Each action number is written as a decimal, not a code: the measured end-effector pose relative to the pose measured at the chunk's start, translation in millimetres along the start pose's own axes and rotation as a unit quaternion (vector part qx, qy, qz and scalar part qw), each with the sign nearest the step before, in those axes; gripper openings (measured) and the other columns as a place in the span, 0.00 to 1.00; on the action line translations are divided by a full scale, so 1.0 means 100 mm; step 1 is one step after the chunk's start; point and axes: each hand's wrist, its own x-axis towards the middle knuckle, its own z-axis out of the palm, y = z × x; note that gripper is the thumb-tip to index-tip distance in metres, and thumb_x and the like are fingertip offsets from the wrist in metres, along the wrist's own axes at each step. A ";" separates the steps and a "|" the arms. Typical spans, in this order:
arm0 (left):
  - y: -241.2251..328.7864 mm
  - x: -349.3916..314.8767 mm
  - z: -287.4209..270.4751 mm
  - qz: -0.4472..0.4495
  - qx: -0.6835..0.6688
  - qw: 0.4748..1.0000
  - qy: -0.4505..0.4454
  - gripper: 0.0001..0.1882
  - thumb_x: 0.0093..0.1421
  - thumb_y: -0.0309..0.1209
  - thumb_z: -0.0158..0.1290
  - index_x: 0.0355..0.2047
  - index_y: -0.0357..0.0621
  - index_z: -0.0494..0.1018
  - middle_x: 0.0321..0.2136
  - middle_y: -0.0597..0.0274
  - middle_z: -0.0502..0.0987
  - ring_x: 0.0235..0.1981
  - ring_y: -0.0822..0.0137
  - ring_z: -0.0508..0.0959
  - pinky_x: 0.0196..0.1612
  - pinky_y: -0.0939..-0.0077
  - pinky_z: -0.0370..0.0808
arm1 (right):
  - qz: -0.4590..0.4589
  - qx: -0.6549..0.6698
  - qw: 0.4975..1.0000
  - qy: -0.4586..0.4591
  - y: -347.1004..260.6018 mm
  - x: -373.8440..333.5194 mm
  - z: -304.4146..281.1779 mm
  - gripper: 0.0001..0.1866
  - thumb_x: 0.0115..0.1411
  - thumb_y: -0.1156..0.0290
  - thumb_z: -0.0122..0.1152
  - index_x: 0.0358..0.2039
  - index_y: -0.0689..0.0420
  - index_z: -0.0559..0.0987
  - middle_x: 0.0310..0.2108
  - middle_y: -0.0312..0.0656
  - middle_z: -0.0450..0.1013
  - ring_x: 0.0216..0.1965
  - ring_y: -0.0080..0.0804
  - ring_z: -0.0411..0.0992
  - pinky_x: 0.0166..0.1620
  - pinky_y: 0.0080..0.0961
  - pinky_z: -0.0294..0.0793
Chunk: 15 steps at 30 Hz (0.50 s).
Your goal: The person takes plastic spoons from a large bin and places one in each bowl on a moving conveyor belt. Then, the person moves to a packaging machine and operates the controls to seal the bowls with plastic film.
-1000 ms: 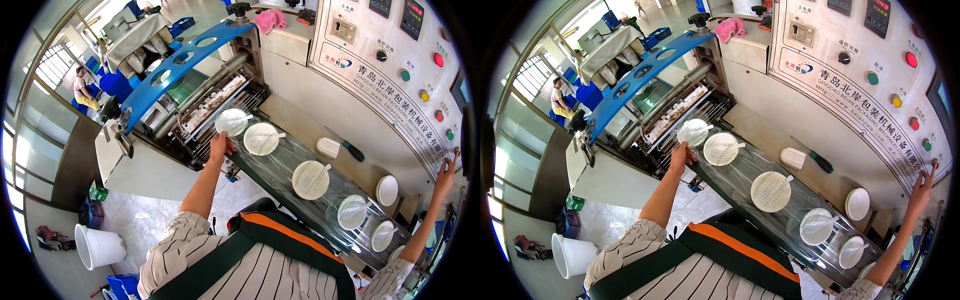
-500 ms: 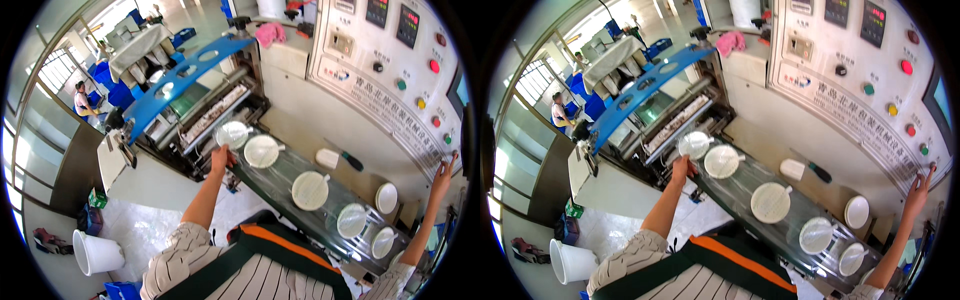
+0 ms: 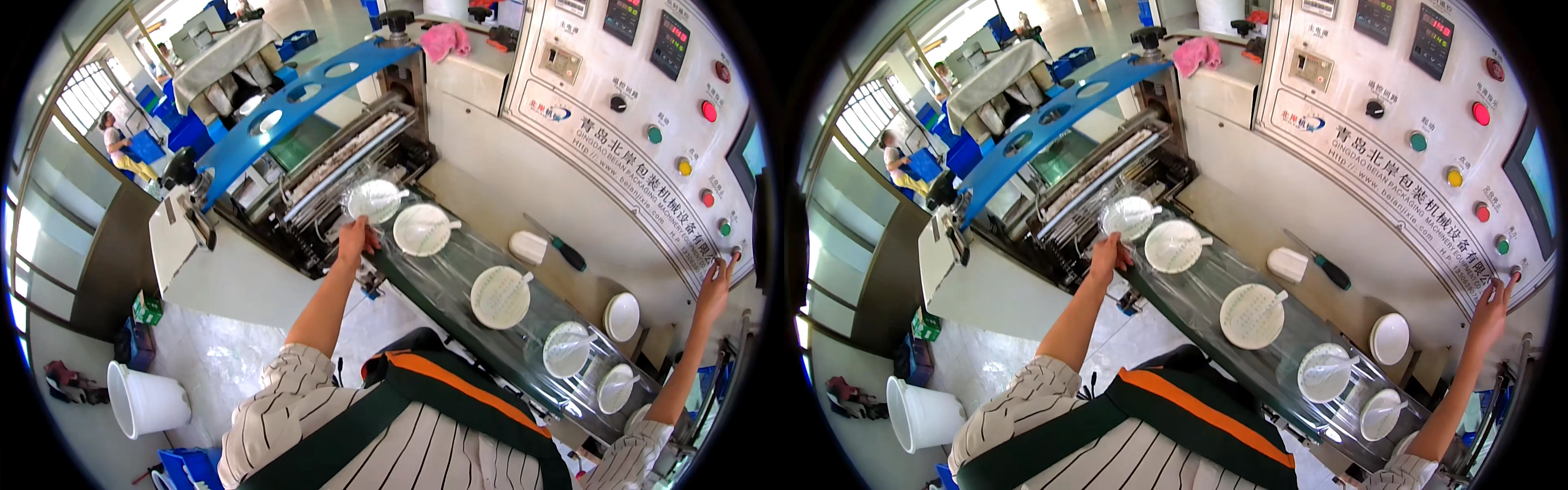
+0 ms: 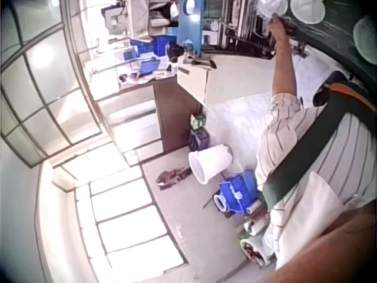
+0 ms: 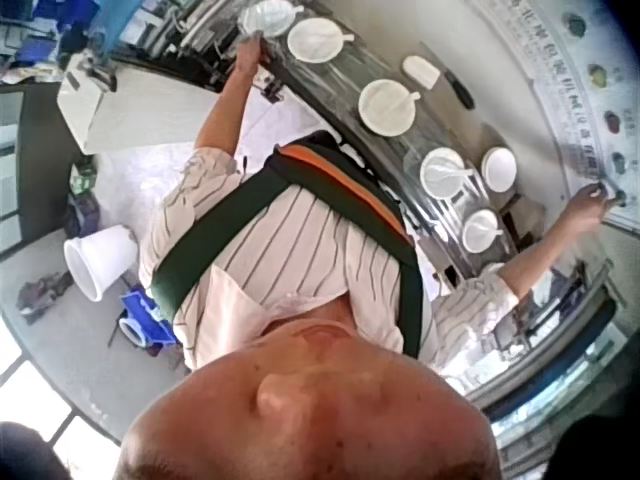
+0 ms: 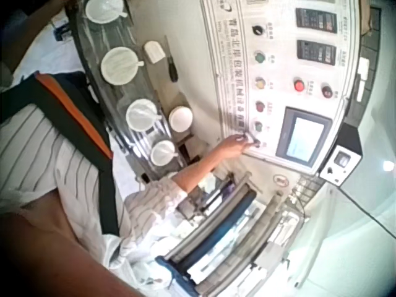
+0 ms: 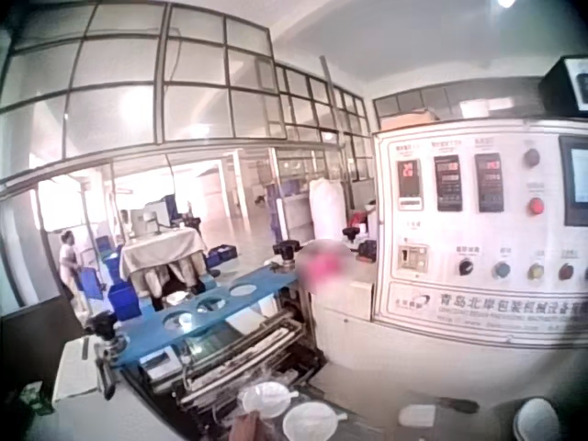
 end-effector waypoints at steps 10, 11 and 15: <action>0.04 -0.01 -0.01 -0.020 -0.002 1.000 0.003 0.19 0.56 0.39 0.43 0.19 0.34 0.68 0.11 0.56 0.71 0.10 0.66 0.72 0.10 0.80 0.65 | -0.015 -0.008 1.000 -0.005 -0.11 -0.06 -0.02 0.06 0.57 0.67 0.48 0.34 0.53 0.72 0.60 0.43 0.49 0.44 0.44 0.68 0.32 0.34 0.72; 0.05 -0.01 -0.01 -0.021 -0.001 1.000 0.004 0.19 0.56 0.39 0.43 0.19 0.34 0.68 0.11 0.56 0.71 0.10 0.66 0.72 0.10 0.80 0.65 | -0.019 -0.009 1.000 -0.005 -0.10 -0.06 -0.02 0.07 0.57 0.67 0.48 0.34 0.53 0.73 0.60 0.43 0.49 0.44 0.44 0.68 0.32 0.34 0.72; 0.07 -0.03 0.00 -0.029 0.008 1.000 0.007 0.19 0.56 0.39 0.43 0.19 0.34 0.68 0.11 0.56 0.70 0.10 0.65 0.71 0.10 0.81 0.65 | -0.012 -0.004 1.000 -0.014 -0.09 -0.05 -0.04 0.07 0.58 0.66 0.48 0.34 0.53 0.73 0.60 0.42 0.49 0.44 0.44 0.68 0.32 0.35 0.72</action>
